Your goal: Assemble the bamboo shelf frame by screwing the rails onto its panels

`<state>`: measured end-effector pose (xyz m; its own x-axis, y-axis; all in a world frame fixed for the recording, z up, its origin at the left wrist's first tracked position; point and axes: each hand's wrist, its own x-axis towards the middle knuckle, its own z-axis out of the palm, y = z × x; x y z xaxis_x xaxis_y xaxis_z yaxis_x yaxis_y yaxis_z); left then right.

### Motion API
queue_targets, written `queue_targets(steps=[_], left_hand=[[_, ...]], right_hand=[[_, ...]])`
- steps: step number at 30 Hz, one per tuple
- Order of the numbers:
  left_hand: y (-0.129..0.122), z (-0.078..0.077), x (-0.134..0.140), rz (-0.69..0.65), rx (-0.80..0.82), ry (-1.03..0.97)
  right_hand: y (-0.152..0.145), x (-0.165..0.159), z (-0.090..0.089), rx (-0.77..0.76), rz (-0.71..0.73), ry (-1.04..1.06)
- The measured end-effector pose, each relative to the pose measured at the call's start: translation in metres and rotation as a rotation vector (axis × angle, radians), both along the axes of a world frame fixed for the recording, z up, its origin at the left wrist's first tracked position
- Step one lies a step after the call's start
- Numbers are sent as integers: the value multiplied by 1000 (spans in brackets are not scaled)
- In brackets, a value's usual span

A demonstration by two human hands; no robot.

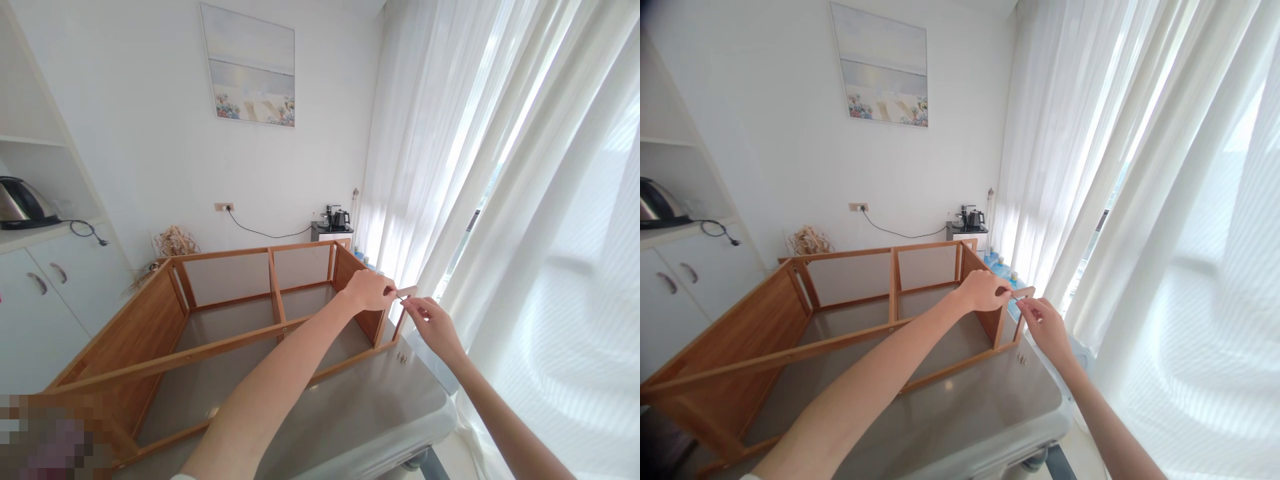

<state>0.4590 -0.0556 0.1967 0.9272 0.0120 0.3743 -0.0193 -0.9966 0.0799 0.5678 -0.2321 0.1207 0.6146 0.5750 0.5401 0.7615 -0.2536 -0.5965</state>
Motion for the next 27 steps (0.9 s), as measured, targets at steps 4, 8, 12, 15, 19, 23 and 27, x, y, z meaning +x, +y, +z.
queue_targets(steps=[4,8,12,15,19,23,27], left_hand=[[2,0,-3,16,-19,4],[3,-3,-1,26,-29,7],[3,-5,1,35,-27,12],[3,-5,1,42,-28,16],[3,-6,2,41,-41,1],[3,-6,2,41,-38,10],[3,-5,1,41,-39,20]], right_hand=[[5,-10,0,101,52,332],[11,-20,2,236,153,672],[16,-22,0,389,242,1073],[20,-20,-3,486,243,1278],[21,-20,-6,534,227,1288],[20,-23,-7,499,201,1141],[21,-26,-7,468,159,1049]])
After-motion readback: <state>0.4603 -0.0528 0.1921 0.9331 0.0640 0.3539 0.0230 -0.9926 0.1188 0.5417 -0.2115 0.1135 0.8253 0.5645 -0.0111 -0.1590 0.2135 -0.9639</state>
